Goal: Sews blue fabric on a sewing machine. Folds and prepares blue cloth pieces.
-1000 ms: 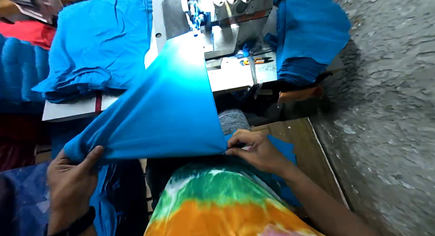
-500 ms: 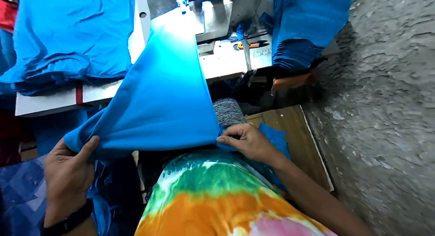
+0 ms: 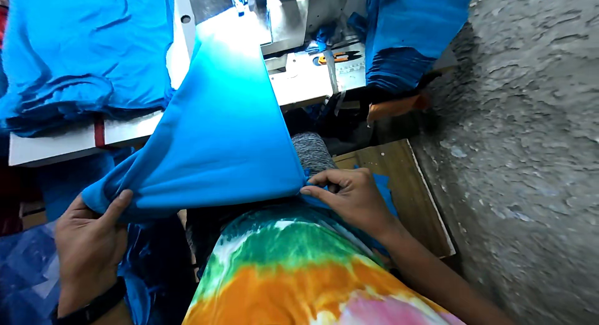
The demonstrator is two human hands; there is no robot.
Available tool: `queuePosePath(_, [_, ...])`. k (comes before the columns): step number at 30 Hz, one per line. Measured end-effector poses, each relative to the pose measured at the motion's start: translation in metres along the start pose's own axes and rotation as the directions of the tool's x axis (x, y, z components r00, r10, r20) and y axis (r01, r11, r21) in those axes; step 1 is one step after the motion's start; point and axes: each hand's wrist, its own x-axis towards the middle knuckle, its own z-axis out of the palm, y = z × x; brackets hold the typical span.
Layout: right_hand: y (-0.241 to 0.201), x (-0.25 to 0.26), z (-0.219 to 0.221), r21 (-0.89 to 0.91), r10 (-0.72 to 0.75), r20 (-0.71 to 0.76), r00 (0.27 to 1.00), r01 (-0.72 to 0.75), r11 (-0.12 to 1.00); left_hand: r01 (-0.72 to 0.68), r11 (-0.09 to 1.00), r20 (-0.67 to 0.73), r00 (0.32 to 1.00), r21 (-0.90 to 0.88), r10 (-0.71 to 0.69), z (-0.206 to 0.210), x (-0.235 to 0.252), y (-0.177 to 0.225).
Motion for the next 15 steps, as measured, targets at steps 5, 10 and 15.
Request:
queuePosePath(5, [0.003, -0.002, -0.002, -0.018, -0.103, 0.015, 0.995, 0.104, 0.994, 0.016, 1.000, -0.044, 0.999, 0.021, -0.015, 0.002, -0.002, -0.003])
queuePosePath(10, [0.003, -0.007, -0.001, 0.004, -0.135, 0.009, 0.991, 0.135, 0.991, 0.016, 0.997, -0.032, 0.999, 0.071, -0.014, 0.002, -0.005, -0.001])
queuePosePath(15, [0.002, -0.006, 0.010, 0.125, -0.046, -0.086, 0.995, 0.056, 0.991, -0.093, 0.980, -0.104, 0.988, 0.174, 0.112, 0.000, -0.010, 0.001])
